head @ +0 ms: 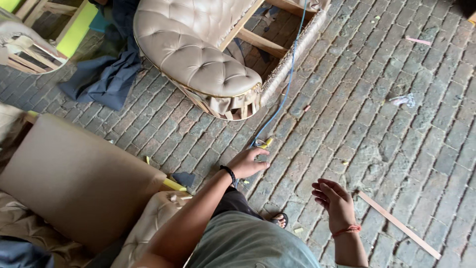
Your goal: The person stretches a beige vinyl fabric over a long foam-padded wooden panel and drives staples into it with a pneumatic nail gun, working along the edge. They then lift the covered panel, carry it across the workshop, and set it near other upholstered furniture frames.
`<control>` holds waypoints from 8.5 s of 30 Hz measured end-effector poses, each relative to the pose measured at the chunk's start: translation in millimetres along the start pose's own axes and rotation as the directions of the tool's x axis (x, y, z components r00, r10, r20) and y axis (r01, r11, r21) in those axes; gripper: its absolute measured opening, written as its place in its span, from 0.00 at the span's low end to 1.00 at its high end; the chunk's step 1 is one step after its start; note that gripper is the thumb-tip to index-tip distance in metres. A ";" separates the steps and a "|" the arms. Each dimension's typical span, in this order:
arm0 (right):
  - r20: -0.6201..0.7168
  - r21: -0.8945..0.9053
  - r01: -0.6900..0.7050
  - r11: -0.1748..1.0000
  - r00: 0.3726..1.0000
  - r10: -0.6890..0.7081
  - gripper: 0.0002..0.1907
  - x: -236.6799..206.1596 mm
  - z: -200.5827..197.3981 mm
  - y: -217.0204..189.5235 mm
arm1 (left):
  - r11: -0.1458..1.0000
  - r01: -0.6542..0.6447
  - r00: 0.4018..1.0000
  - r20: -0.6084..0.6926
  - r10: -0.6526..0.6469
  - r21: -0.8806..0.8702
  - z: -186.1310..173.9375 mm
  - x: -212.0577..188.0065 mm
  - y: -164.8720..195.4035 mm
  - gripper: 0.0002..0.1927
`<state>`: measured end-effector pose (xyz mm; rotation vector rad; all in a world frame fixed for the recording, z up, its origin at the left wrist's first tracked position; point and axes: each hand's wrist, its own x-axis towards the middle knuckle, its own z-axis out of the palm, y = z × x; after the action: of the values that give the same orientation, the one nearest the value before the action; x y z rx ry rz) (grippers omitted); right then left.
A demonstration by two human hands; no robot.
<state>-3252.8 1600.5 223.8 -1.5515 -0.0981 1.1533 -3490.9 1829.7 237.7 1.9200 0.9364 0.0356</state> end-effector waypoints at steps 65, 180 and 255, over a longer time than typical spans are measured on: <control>0.328 -0.185 0.100 0.978 0.944 -0.034 0.18 300.2 17.9 -300.6 | 0.606 -0.089 0.824 -0.400 -0.401 -0.791 -82.7 300.0 81.0 0.13; 0.605 -0.604 0.342 0.720 0.785 0.135 0.36 267.5 233.2 -207.0 | 0.871 0.468 -0.172 -0.982 -0.072 -0.146 -115.3 51.5 -51.2 0.47; -0.916 0.020 0.627 0.778 0.324 -0.238 0.28 36.8 -445.7 -115.8 | 0.443 0.180 0.970 0.084 -0.228 -0.878 103.2 198.9 158.6 0.10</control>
<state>-2865.9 1348.4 237.6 -1.4426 0.3758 -0.2151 -3216.4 1837.5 235.6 0.8019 0.9080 0.3643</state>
